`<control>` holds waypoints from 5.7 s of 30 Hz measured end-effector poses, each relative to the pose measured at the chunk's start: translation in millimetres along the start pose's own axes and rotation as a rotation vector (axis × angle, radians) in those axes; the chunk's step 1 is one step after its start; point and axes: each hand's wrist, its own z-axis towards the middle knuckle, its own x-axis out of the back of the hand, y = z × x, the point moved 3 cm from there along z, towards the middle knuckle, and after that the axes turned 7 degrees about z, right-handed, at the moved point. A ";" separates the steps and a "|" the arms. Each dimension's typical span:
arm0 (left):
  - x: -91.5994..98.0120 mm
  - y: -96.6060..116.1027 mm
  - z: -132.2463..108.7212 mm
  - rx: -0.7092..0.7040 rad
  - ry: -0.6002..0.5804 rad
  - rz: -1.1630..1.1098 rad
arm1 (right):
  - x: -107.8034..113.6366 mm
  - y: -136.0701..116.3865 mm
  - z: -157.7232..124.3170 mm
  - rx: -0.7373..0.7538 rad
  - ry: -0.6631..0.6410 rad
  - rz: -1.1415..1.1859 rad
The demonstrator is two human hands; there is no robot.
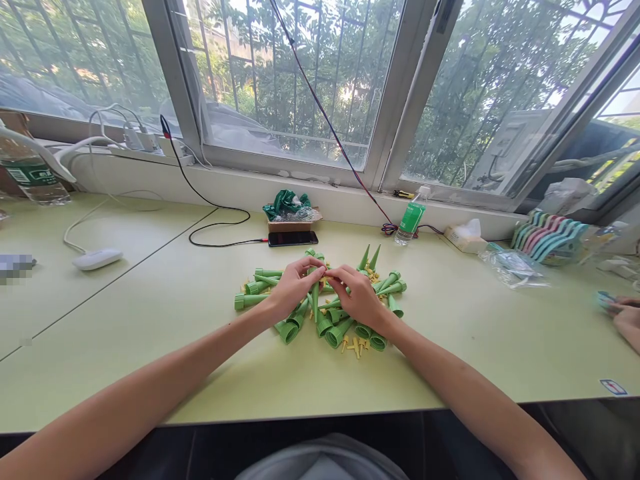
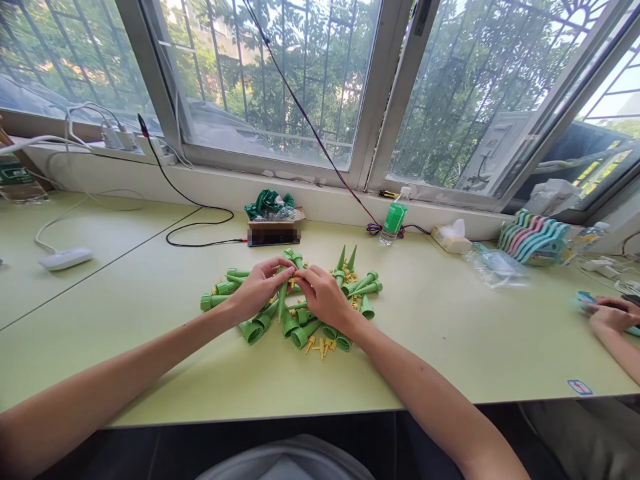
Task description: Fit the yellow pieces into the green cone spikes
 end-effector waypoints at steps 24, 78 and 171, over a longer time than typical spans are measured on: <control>-0.2 5.2 -2.2 0.037 0.025 -0.034 | 0.7 3.8 -0.5 -0.034 0.038 0.042; -0.9 9.1 -3.3 -0.109 0.021 0.151 | -0.4 0.9 0.7 -0.094 -0.043 -0.018; -2.9 10.2 -3.6 -0.161 0.023 0.199 | -1.1 2.3 -0.1 -0.113 -0.098 -0.085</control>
